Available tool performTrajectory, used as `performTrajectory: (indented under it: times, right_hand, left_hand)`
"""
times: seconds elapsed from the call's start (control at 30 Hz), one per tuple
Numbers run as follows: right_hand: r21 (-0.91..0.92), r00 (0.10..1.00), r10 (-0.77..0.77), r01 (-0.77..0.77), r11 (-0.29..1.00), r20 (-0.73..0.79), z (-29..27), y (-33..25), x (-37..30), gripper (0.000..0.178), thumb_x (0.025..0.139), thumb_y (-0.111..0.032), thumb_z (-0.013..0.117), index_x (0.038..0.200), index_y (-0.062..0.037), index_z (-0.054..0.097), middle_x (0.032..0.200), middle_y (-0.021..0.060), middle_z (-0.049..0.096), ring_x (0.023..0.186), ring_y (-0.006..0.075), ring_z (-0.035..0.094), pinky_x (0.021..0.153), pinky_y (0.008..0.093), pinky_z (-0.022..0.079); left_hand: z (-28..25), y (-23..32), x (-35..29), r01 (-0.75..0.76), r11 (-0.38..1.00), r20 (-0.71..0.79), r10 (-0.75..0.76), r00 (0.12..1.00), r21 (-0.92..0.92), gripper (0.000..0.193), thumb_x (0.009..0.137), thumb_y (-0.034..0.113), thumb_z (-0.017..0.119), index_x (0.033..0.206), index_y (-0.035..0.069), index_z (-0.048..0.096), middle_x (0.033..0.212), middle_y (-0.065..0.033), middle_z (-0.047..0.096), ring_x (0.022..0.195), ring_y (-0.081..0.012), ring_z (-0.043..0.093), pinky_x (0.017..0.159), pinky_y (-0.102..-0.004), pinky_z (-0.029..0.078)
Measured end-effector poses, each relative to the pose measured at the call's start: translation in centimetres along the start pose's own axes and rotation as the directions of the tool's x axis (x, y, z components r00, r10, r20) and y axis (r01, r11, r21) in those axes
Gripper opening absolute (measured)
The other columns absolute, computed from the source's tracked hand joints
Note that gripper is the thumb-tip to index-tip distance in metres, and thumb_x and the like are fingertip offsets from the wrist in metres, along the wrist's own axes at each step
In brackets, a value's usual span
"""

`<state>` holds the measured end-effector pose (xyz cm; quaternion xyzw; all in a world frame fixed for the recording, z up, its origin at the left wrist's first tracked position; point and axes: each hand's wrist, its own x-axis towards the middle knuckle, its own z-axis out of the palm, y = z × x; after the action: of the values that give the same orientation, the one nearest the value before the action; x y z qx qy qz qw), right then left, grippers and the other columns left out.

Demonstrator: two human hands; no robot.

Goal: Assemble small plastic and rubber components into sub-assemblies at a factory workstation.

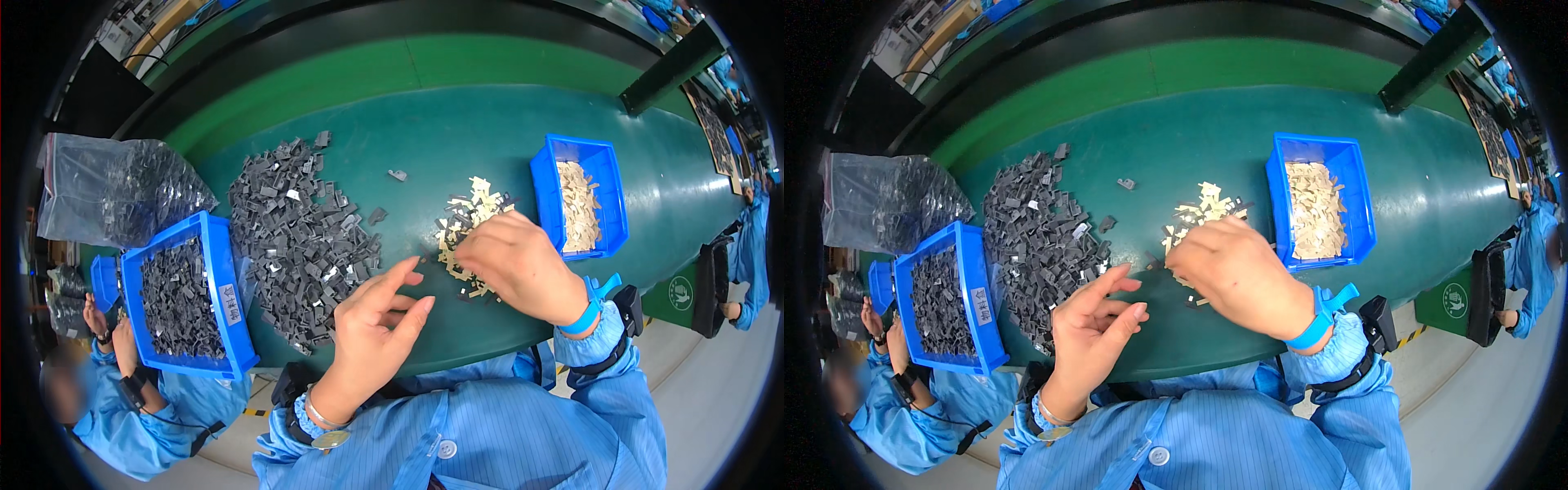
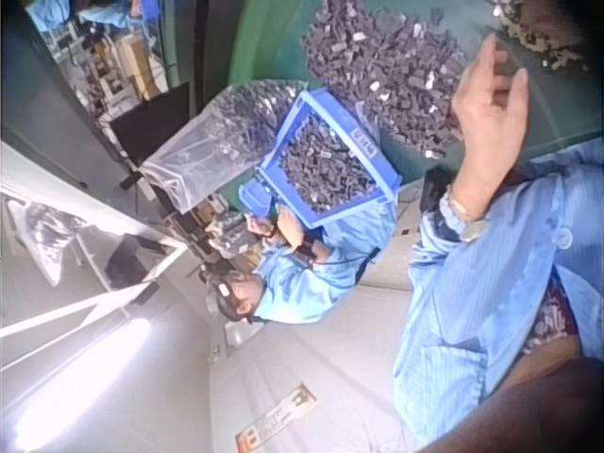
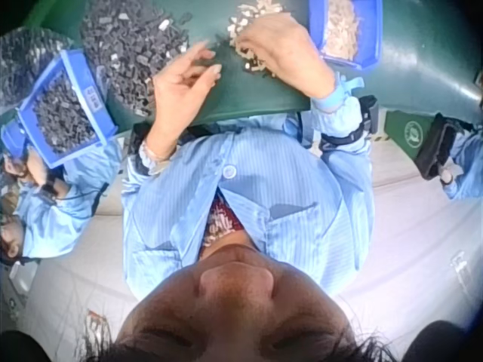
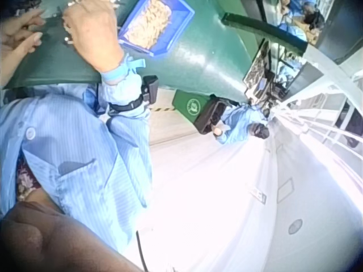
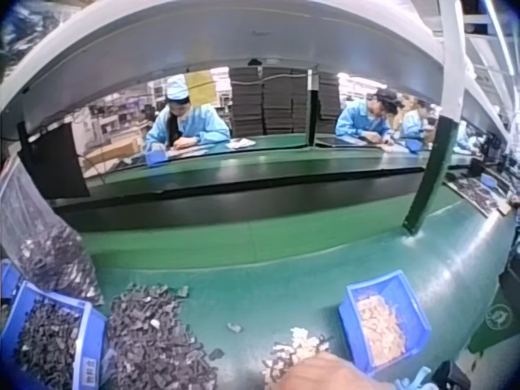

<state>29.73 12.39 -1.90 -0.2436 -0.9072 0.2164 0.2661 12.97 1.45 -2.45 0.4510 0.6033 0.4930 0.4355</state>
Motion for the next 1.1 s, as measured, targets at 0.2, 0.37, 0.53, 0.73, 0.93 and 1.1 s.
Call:
performTrajectory:
  times: [0.2,0.37,0.53,0.73,0.93,1.1]
  right_hand:
    - [0.125,0.968,-0.149,0.126,0.984,0.200,-0.5,-2.2,0.9,0.011,0.068,-0.010,0.059,0.076,-0.0058,0.052,0.070,0.0062,0.052,0.069,0.0230,0.053,0.062,0.0333,0.042]
    - [0.245,0.983,-0.143,0.111,0.963,0.118,-0.4,-2.4,1.0,0.011,0.069,-0.011,0.059,0.077,-0.0067,0.053,0.069,0.0050,0.050,0.068,0.0220,0.052,0.063,0.0324,0.041]
    - [0.223,0.953,-0.178,0.124,0.967,0.245,-1.0,-2.9,0.7,0.013,0.070,-0.012,0.059,0.080,-0.0076,0.052,0.069,0.0041,0.051,0.068,0.0224,0.052,0.063,0.0337,0.040]
    - [0.372,0.977,-0.104,0.028,0.928,0.187,-0.6,-2.9,0.7,0.011,0.073,-0.012,0.060,0.080,-0.0077,0.052,0.073,0.0045,0.054,0.068,0.0234,0.052,0.062,0.0338,0.040]
    - [0.372,0.992,-0.113,0.086,0.924,0.050,-0.3,-3.0,0.7,0.015,0.066,-0.005,0.068,0.076,-0.0039,0.057,0.076,0.0058,0.057,0.066,0.0224,0.053,0.059,0.0320,0.042]
    - [0.194,0.985,-0.164,0.172,0.966,-0.056,-0.4,-3.3,0.7,0.018,0.064,-0.007,0.070,0.078,-0.0027,0.061,0.085,0.0067,0.059,0.073,0.0215,0.055,0.063,0.0329,0.042]
  left_hand:
    - [-0.5,0.6,0.3,-0.273,0.914,0.248,0.202,0.948,0.301,0.027,0.078,-0.002,0.059,0.105,-0.004,0.056,0.082,-0.0117,0.061,0.070,-0.0135,0.063,0.056,-0.0205,0.051]
    - [-0.8,0.6,-0.5,0.043,0.999,0.260,-0.038,0.965,-0.015,0.018,0.080,-0.003,0.058,0.097,-0.006,0.058,0.083,-0.0109,0.062,0.068,-0.0146,0.063,0.056,-0.0214,0.051]
    - [-0.9,0.9,-0.7,0.173,0.974,0.250,-0.134,0.959,-0.144,0.010,0.078,-0.002,0.059,0.087,-0.006,0.061,0.077,-0.0073,0.063,0.064,-0.0102,0.063,0.052,-0.0204,0.049]
    - [-1.1,1.0,-0.9,0.284,0.928,0.338,-0.195,0.921,-0.240,0.011,0.080,-0.002,0.058,0.089,-0.006,0.061,0.076,-0.0079,0.064,0.065,-0.0115,0.063,0.054,-0.0200,0.050]
    - [-1.1,1.3,-0.7,0.357,0.855,0.332,-0.236,0.913,-0.376,0.012,0.082,0.000,0.056,0.090,-0.007,0.062,0.080,-0.0104,0.064,0.063,-0.0145,0.063,0.054,-0.0210,0.051]
    - [-1.0,0.9,-1.1,0.165,0.888,0.171,-0.100,0.980,-0.429,0.012,0.081,-0.002,0.057,0.091,-0.006,0.062,0.083,-0.0124,0.063,0.064,-0.0151,0.063,0.054,-0.0213,0.051]
